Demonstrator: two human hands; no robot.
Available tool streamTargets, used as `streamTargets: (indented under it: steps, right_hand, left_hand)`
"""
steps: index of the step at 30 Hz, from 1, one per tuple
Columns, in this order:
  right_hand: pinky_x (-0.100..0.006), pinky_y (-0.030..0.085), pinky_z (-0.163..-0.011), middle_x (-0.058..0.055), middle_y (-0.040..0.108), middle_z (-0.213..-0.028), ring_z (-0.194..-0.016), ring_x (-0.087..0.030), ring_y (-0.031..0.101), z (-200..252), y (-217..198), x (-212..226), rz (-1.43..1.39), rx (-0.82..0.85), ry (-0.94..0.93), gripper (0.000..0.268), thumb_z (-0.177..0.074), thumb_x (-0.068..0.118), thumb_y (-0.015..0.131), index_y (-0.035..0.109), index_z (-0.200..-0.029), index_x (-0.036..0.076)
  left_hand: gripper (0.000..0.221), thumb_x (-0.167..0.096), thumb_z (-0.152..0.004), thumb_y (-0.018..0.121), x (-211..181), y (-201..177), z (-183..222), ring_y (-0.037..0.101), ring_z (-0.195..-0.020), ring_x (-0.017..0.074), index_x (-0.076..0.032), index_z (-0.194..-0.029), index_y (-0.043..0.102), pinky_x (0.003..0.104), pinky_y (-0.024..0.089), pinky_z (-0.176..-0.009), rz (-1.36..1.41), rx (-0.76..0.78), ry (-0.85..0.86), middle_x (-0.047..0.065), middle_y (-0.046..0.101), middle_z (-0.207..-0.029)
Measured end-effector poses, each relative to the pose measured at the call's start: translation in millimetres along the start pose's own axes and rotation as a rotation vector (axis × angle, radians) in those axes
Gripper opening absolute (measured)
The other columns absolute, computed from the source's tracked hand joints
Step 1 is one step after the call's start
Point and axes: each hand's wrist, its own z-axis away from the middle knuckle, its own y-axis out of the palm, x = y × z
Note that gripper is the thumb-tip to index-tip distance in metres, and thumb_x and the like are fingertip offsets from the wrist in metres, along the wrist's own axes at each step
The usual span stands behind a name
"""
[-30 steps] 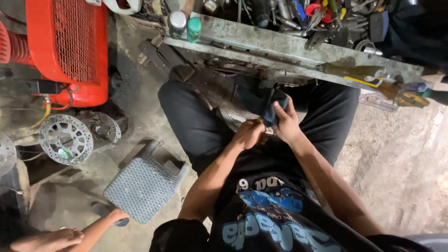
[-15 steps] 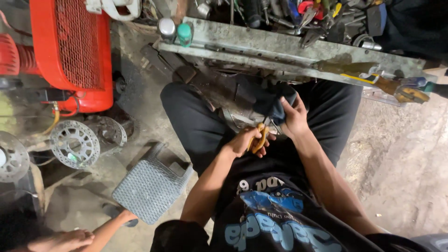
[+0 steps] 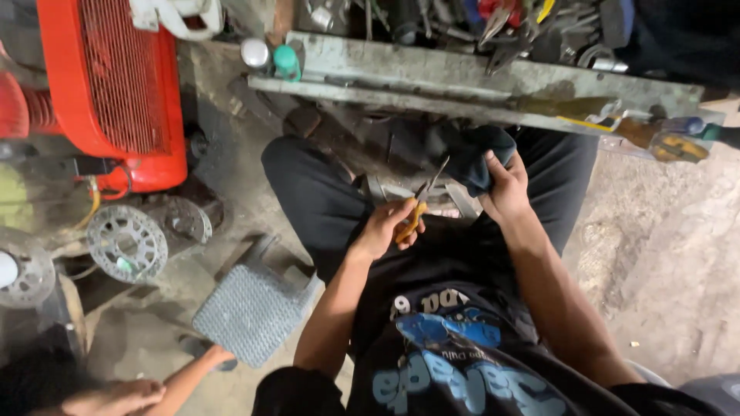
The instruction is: The person sits on the floor of a repair workshop and repeatedly works the tips of a pair of pliers against a small dark handheld block, repositioning the pliers between passes. A second person is visible nearby but does not handle the pliers or the block.
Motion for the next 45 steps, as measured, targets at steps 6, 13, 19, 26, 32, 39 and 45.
streamTargets:
  steps: [6,13,19,26,32,39,45]
  right_hand:
    - [-0.039,0.051,-0.106,-0.008,0.066,-0.129,-0.119,-0.021,0.064,3,17,5,0.14,0.177,0.073,0.046,-0.099,0.003,0.063,0.052,-0.143,0.002]
    - [-0.03,0.052,-0.102,-0.008,0.068,-0.126,-0.115,-0.015,0.065,1,22,-12,0.646,0.236,-0.162,0.058,-0.094,-0.005,0.074,0.049,-0.146,0.0]
    - [-0.028,0.051,-0.103,-0.008,0.068,-0.125,-0.116,-0.014,0.065,7,17,-28,0.741,0.095,-0.445,0.053,-0.095,-0.005,0.077,0.051,-0.141,-0.001]
    - [-0.03,0.049,-0.106,-0.005,0.066,-0.127,-0.116,-0.014,0.061,17,14,-14,0.801,-0.12,-0.533,0.043,-0.103,-0.001,0.072,0.056,-0.143,-0.001]
    - [-0.03,0.051,-0.096,-0.006,0.069,-0.114,-0.104,-0.016,0.062,37,48,2,1.043,0.2,-0.343,0.042,-0.091,0.004,0.077,0.064,-0.132,0.001]
    - [-0.039,0.054,-0.077,-0.018,0.066,-0.105,-0.09,-0.036,0.066,28,66,-11,1.375,0.571,-0.596,0.038,-0.085,0.008,0.082,0.069,-0.12,0.001]
    - [-0.037,0.054,-0.08,-0.017,0.065,-0.104,-0.091,-0.032,0.066,16,55,-12,1.35,0.249,-0.599,0.032,-0.09,0.005,0.079,0.069,-0.12,-0.001]
  left_hand:
    - [0.042,-0.042,-0.106,0.057,16,-3,-17,0.059,-0.053,0.0125,-0.001,-0.102,0.065,0.026,0.041,-0.042,0.021,0.009,0.014,0.009,0.068,-0.078]
    - [0.043,-0.045,-0.103,0.057,6,4,-14,0.059,-0.051,0.0112,-0.003,-0.105,0.067,0.026,0.042,-0.042,-0.036,-0.082,-0.023,0.008,0.068,-0.076]
    - [0.046,-0.045,-0.105,0.057,20,1,-21,0.062,-0.054,0.0139,0.0,-0.103,0.066,0.028,0.045,-0.043,-0.028,-0.077,-0.012,0.011,0.07,-0.08]
    - [0.048,-0.047,-0.106,0.051,16,-16,-26,0.066,-0.062,0.0196,-0.003,-0.121,0.064,0.03,0.048,-0.049,0.224,-0.053,0.017,0.012,0.071,-0.086]
    - [0.064,-0.057,-0.104,0.032,33,-22,-40,0.07,-0.064,0.0234,-0.003,-0.122,0.064,0.034,0.053,-0.05,0.386,-0.132,0.026,0.011,0.07,-0.083]
    - [0.063,-0.056,-0.108,0.034,39,-23,-38,0.066,-0.059,0.02,0.0,-0.113,0.062,0.032,0.05,-0.044,0.031,-0.252,0.096,0.01,0.066,-0.081]
    - [0.043,-0.043,-0.103,0.046,18,-6,-29,0.068,-0.062,0.0193,-0.005,-0.114,0.062,0.032,0.055,-0.048,-0.006,-0.208,0.108,0.008,0.064,-0.085]
